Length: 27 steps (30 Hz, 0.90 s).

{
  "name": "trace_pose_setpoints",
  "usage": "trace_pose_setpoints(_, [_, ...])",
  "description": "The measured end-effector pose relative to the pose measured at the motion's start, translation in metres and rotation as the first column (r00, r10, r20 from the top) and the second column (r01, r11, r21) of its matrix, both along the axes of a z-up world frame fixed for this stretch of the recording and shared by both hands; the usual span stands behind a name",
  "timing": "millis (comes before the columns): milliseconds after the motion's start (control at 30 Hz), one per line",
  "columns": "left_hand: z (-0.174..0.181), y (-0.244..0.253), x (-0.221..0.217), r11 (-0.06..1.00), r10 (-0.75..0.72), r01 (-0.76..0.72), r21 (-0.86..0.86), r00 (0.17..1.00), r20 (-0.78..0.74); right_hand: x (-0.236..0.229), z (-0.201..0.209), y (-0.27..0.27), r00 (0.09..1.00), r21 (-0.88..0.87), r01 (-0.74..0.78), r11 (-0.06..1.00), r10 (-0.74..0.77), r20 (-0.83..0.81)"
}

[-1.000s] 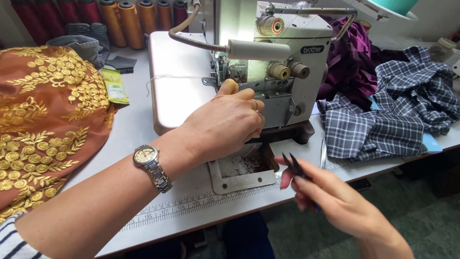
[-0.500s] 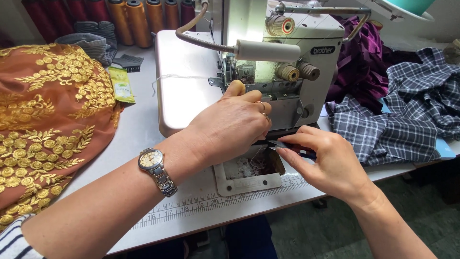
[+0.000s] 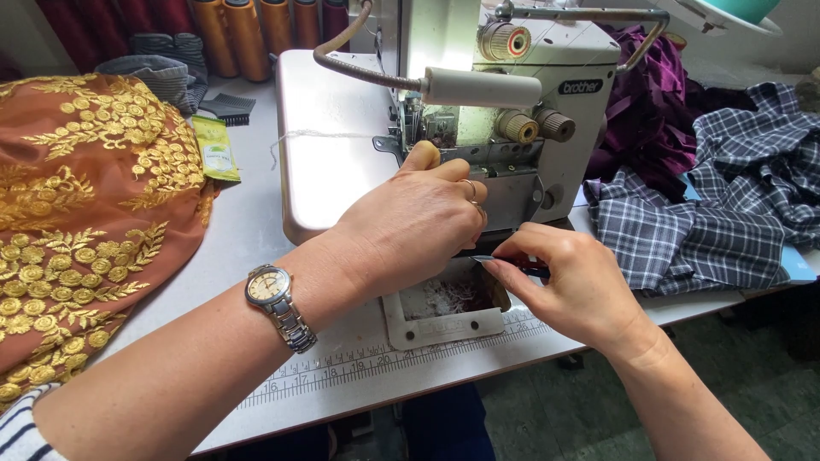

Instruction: Threading an industrial overlock sewing machine using tweezers to guide the thread through various tensioners and guides.

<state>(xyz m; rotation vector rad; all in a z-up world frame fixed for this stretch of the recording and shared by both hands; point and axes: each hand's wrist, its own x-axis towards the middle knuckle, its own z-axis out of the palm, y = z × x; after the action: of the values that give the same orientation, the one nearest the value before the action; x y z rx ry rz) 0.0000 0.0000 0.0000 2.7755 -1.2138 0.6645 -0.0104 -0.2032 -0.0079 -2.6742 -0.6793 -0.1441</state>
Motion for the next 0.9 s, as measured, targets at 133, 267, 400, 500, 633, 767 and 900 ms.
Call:
trace_pose_setpoints(133, [-0.001, -0.001, 0.001, 1.0, 0.0, 0.0, -0.007, 1.0, 0.007, -0.012, 0.002, -0.006, 0.998, -0.007, -0.027, 1.0, 0.026, -0.053])
trace_pose_setpoints(267, [-0.006, -0.001, 0.004, 0.999, -0.018, 0.02, -0.037, 0.998, 0.06, -0.054, -0.021, 0.028, 0.927, 0.046, -0.364, 0.93, 0.367, -0.083])
trace_pose_setpoints(400, [-0.008, 0.001, 0.004, 0.997, -0.028, 0.034, -0.069, 0.996, 0.088, -0.085, -0.057, 0.118, 0.891, -0.099, -0.453, 0.886, 0.449, -0.063])
trace_pose_setpoints(500, [-0.007, 0.003, 0.003, 0.994, -0.047, 0.056, -0.096, 0.995, 0.093, -0.078, -0.094, 0.169, 0.782, -0.011, -0.58, 0.814, 0.56, 0.274])
trace_pose_setpoints(633, [-0.004, 0.004, -0.001, 0.99, -0.067, 0.076, -0.117, 0.994, 0.084, -0.079, -0.08, 0.164, 0.658, 0.209, -0.729, 0.651, 0.586, 0.473])
trace_pose_setpoints(767, [0.002, 0.011, -0.015, 0.959, -0.096, 0.127, -0.254, 0.987, 0.132, -0.088, -0.037, 0.087, 0.799, 0.325, -0.599, 0.732, 0.522, 0.298])
trace_pose_setpoints(900, [0.004, 0.016, -0.039, 0.925, -0.045, 0.158, -0.345, 0.949, 0.313, -0.066, -0.007, 0.027, 0.905, 0.576, -0.333, 0.746, 0.08, 0.419])
